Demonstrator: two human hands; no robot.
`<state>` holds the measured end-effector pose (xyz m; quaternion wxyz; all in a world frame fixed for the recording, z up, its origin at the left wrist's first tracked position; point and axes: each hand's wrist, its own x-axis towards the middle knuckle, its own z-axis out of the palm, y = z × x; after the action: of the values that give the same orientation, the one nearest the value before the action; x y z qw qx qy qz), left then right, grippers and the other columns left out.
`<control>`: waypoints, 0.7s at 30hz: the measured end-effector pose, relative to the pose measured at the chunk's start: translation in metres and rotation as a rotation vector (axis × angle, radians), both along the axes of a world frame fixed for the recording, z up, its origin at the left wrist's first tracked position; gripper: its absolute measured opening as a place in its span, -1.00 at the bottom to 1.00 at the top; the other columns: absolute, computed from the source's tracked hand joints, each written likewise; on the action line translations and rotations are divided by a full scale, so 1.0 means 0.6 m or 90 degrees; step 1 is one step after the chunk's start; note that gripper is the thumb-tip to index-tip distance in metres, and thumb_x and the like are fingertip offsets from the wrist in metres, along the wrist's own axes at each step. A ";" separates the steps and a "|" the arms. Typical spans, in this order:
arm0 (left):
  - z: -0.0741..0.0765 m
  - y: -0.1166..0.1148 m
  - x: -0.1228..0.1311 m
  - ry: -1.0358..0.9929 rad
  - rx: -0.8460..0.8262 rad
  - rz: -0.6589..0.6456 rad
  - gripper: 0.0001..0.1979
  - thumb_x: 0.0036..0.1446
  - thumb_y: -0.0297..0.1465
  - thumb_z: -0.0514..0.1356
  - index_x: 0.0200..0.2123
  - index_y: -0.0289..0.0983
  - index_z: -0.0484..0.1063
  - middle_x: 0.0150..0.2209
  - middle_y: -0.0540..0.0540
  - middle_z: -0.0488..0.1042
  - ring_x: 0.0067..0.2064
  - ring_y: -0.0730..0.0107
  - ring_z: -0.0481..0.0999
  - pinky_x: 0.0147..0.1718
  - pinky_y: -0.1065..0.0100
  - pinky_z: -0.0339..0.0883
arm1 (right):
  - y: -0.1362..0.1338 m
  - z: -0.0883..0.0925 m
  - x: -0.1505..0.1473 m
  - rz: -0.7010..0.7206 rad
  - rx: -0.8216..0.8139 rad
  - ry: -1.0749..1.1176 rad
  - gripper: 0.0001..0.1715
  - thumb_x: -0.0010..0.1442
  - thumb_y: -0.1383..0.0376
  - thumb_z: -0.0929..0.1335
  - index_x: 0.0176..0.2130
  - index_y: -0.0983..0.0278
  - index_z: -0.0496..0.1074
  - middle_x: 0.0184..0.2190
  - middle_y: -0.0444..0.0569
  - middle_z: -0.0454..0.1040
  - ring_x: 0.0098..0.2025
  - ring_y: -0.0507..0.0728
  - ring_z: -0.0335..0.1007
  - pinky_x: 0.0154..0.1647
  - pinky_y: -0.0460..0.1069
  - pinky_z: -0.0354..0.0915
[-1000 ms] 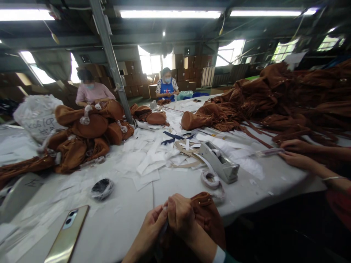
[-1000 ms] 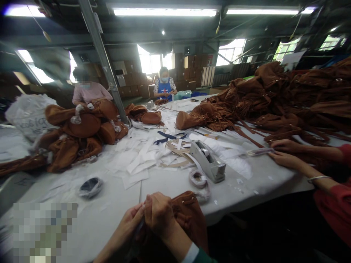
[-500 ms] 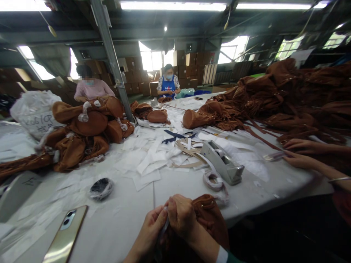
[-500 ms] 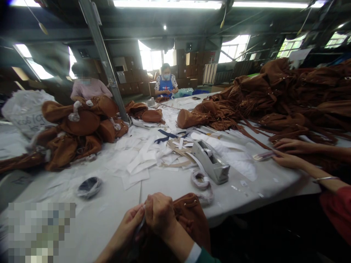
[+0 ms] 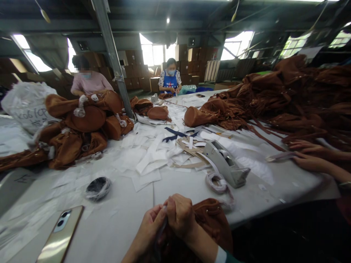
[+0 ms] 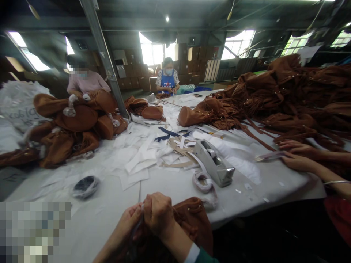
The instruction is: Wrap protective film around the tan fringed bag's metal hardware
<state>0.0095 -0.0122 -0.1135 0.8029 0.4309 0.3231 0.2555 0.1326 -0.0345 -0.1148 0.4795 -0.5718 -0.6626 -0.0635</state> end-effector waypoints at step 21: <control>-0.102 0.116 -0.023 -0.116 -0.281 -0.002 -0.50 -0.09 -0.02 0.36 -0.35 -0.34 0.38 -0.61 0.03 0.40 -0.75 0.84 -0.12 -0.81 0.66 -0.30 | 0.165 0.000 0.200 -0.245 -0.383 -0.084 -0.69 0.29 0.28 0.22 -0.39 0.29 0.46 -0.45 -0.01 0.51 -0.39 0.10 0.41 -0.38 -0.06 0.10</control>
<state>-0.0042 0.0576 -0.1748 0.9039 0.2205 0.2969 0.2149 0.2527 0.0642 -0.1150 0.2258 -0.7960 -0.5616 0.0085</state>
